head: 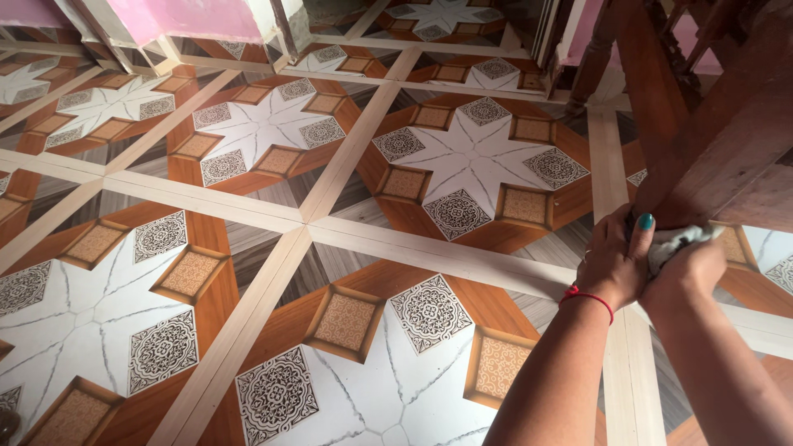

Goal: The person wipes the wooden bed frame with a cloth. They clean the headboard and the vertical posts, moving the cloth along the surfaces to remove dust.

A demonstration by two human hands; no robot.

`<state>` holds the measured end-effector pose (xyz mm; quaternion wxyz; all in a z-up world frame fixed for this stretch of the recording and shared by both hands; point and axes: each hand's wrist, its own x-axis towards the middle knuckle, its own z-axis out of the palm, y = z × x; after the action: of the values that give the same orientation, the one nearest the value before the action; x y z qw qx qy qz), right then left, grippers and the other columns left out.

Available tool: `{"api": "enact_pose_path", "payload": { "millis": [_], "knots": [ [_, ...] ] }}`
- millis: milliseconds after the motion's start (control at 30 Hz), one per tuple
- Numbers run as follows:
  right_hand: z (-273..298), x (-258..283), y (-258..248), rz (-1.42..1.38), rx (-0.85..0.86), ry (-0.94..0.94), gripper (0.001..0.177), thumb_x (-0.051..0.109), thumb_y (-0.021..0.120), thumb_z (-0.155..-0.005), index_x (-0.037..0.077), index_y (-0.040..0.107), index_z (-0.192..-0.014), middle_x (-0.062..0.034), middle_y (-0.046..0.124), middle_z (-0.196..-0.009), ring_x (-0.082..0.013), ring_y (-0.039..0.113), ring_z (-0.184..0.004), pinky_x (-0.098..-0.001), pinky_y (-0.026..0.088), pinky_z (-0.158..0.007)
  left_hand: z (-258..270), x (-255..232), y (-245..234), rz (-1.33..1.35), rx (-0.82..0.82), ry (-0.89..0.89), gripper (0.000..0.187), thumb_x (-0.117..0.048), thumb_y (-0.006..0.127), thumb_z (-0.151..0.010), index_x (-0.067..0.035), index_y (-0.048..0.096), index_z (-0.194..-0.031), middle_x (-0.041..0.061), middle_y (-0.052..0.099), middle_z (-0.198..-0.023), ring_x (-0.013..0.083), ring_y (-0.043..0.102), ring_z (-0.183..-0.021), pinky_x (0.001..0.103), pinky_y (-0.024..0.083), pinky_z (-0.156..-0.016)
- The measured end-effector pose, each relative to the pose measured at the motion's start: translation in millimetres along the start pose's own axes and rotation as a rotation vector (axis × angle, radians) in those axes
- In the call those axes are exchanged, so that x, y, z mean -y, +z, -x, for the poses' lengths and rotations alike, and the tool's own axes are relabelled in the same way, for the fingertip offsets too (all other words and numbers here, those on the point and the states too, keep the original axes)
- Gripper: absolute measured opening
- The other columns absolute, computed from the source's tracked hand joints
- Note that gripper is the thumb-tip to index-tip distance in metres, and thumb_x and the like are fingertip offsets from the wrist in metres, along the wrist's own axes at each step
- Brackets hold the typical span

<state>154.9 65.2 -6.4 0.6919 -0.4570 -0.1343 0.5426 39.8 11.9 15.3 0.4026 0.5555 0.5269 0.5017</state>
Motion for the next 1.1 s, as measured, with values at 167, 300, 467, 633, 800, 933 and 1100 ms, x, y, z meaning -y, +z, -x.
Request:
{"api": "enact_pose_path", "payload": {
  "millis": [167,300,467,633,800,933,1100],
  "knots": [
    [12.6,3.7,6.8,-0.085,0.11,-0.222,0.034,0.033,0.043,-0.108,0.012,0.067,-0.121,-0.0012,0.073,-0.122,-0.0157,0.072,-0.108,-0.0324,0.06,-0.096,-0.6,4.8,1.9,0.055,-0.03,0.077,0.073,-0.07,0.026,-0.101,-0.022,0.039,-0.154,0.015,0.043,-0.156,0.0414,0.043,-0.142,0.053,0.035,-0.114],
    [1.5,-31.3,-11.1,0.258,0.158,-0.776,0.021,0.02,0.039,-0.116,0.004,0.05,-0.123,-0.0099,0.057,-0.121,-0.0184,0.059,-0.109,-0.0358,0.054,-0.095,-3.5,9.4,1.6,0.097,-0.008,0.097,0.074,-0.071,0.028,-0.101,-0.022,0.041,-0.155,0.016,0.044,-0.155,0.0416,0.045,-0.141,0.051,0.037,-0.115],
    [-27.3,-49.1,-25.7,0.084,0.128,-0.578,0.02,0.022,0.049,-0.11,0.007,0.056,-0.119,-0.0096,0.067,-0.114,-0.0204,0.067,-0.102,-0.0365,0.056,-0.086,-4.0,10.2,5.0,0.041,-0.016,0.053,0.072,-0.07,0.027,-0.101,-0.024,0.04,-0.155,0.013,0.045,-0.156,0.0413,0.042,-0.141,0.052,0.035,-0.113],
    [-32.2,-53.3,-41.1,0.283,0.16,-0.226,0.031,0.038,0.051,-0.11,0.014,0.06,-0.127,-0.0048,0.069,-0.121,-0.0191,0.068,-0.107,-0.0382,0.055,-0.091,-6.3,11.3,1.5,0.052,0.04,0.076,0.084,-0.075,0.038,-0.093,-0.02,0.038,-0.156,0.017,0.042,-0.154,0.0391,0.045,-0.14,0.051,0.04,-0.112],
    [-38.4,-10.4,-26.9,0.31,0.297,0.121,0.045,0.05,0.044,-0.107,0.014,0.061,-0.129,-0.005,0.069,-0.119,-0.0209,0.069,-0.105,-0.041,0.055,-0.092,-2.7,9.8,-1.3,0.012,0.009,0.088,0.091,-0.079,0.039,-0.09,-0.019,0.037,-0.159,0.016,0.039,-0.159,0.0398,0.04,-0.143,0.052,0.039,-0.113],
    [-62.9,19.5,-18.8,0.409,0.456,-0.014,0.051,0.053,0.049,-0.109,0.01,0.058,-0.134,-0.0069,0.066,-0.122,-0.0207,0.066,-0.108,-0.0426,0.053,-0.092,-2.3,10.2,0.4,0.031,-0.015,0.041,0.089,-0.08,0.031,-0.092,-0.023,0.034,-0.159,0.016,0.03,-0.165,0.0386,0.032,-0.151,0.054,0.036,-0.113],
    [-99.7,7.4,-32.6,0.58,0.425,0.039,0.062,0.056,0.065,-0.094,0.007,0.059,-0.132,-0.0111,0.066,-0.117,-0.024,0.065,-0.103,-0.0459,0.054,-0.085,-6.1,13.1,5.4,-0.03,-0.042,0.034,0.084,-0.078,0.032,-0.093,-0.028,0.032,-0.16,0.02,0.011,-0.173,0.0465,0.01,-0.158,0.061,0.031,-0.113]
  ]
}}
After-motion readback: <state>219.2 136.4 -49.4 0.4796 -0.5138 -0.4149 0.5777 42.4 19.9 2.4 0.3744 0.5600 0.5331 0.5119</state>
